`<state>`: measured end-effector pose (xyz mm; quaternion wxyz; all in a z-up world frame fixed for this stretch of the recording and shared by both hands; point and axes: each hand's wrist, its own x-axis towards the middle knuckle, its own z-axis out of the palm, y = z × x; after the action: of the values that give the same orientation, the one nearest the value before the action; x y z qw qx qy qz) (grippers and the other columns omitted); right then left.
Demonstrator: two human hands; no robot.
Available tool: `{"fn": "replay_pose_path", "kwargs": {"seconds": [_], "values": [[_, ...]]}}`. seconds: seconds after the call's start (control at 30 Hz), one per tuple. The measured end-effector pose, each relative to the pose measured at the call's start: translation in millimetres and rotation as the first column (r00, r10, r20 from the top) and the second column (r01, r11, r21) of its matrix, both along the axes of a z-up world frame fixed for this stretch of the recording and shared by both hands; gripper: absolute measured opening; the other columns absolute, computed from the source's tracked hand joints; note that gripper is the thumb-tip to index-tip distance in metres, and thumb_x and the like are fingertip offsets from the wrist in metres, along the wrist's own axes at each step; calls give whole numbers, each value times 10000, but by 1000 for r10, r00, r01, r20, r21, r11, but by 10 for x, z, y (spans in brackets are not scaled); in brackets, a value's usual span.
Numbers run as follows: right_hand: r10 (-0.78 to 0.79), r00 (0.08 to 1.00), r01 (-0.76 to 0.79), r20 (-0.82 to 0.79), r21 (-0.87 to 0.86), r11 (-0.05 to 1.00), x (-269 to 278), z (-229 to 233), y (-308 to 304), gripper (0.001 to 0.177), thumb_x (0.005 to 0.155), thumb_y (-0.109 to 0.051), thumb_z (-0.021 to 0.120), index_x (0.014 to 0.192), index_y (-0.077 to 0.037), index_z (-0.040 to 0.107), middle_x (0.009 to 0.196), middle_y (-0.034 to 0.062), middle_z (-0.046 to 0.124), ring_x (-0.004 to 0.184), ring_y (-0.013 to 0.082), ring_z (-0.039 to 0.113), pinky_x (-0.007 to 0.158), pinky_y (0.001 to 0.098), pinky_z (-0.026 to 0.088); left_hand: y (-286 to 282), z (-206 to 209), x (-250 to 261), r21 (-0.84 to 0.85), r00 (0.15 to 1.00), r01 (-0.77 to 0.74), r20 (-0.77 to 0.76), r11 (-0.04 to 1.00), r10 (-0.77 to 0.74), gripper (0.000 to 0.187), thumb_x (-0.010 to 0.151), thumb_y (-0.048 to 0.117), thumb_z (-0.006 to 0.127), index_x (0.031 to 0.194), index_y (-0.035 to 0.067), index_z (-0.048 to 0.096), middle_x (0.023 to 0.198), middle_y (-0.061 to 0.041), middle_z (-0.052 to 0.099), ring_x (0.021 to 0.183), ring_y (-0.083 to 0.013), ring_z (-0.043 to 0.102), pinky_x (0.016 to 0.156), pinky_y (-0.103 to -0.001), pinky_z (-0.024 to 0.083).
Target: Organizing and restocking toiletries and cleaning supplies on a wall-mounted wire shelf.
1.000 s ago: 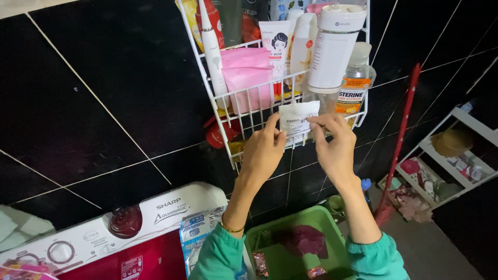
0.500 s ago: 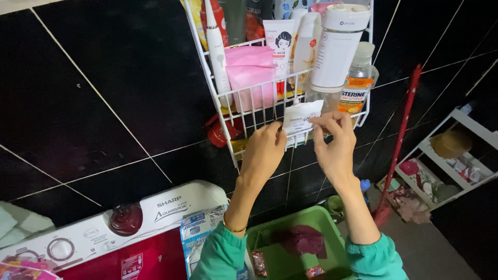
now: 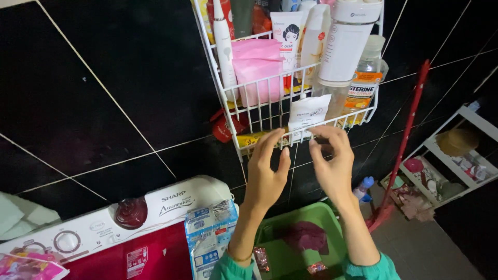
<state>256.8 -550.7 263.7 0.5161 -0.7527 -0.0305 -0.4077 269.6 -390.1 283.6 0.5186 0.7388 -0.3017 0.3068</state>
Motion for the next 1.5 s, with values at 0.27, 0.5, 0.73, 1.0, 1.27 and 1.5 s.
{"fn": "replay_pose_path", "kwargs": {"seconds": [0.27,0.5,0.73,1.0,1.27,1.5], "values": [[205,976,-201,-77,55,978,-190,-204,370,242,940,36,675,1169,-39,699,1186,62,616,1003,117,617,803,223,512,370,-226,-406,-24,994,-48,-99,999,46,333,1002,70,632,1328,6,618,1319,-166,670,1235,-320,664,1058,-387,523],[342,927,-341,-153,34,940,-279,-489,809,228,932,18,659,1151,-25,706,1182,77,638,980,125,652,805,239,528,894,-490,-733,-31,932,-229,-296,973,210,296,988,78,644,1277,16,653,1237,-136,712,1152,-264,714,996,-361,550],[436,862,-430,-259,83,899,-442,-783,1325,193,922,2,663,1108,-8,713,1147,70,651,965,123,680,802,240,549,1410,-777,-987,-60,894,-313,-356,948,273,313,972,46,632,1283,13,642,1227,-126,729,1135,-239,725,985,-353,558],[576,750,-541,-325,201,817,-682,-1167,1643,172,963,-26,640,1114,12,713,1173,72,628,977,122,661,811,249,548,1764,-1063,-1260,-28,866,-359,-382,933,322,317,941,19,646,1259,18,656,1168,-136,722,1048,-241,717,945,-353,560],[518,695,-473,-499,225,852,-926,-1375,1786,206,942,-41,642,1126,6,721,1117,54,630,835,110,659,709,257,540,1948,-1312,-1505,-27,815,-301,-527,953,243,314,953,31,626,1266,11,644,1222,-151,707,1115,-264,712,942,-360,568],[534,689,-488,-490,232,842,-1111,-1791,1806,198,934,-13,655,1121,10,717,1132,72,662,914,126,691,789,260,560,2138,-1763,-1707,16,727,-355,-624,935,287,303,937,41,648,1238,10,656,1167,-147,724,1066,-254,723,920,-354,571]]}}
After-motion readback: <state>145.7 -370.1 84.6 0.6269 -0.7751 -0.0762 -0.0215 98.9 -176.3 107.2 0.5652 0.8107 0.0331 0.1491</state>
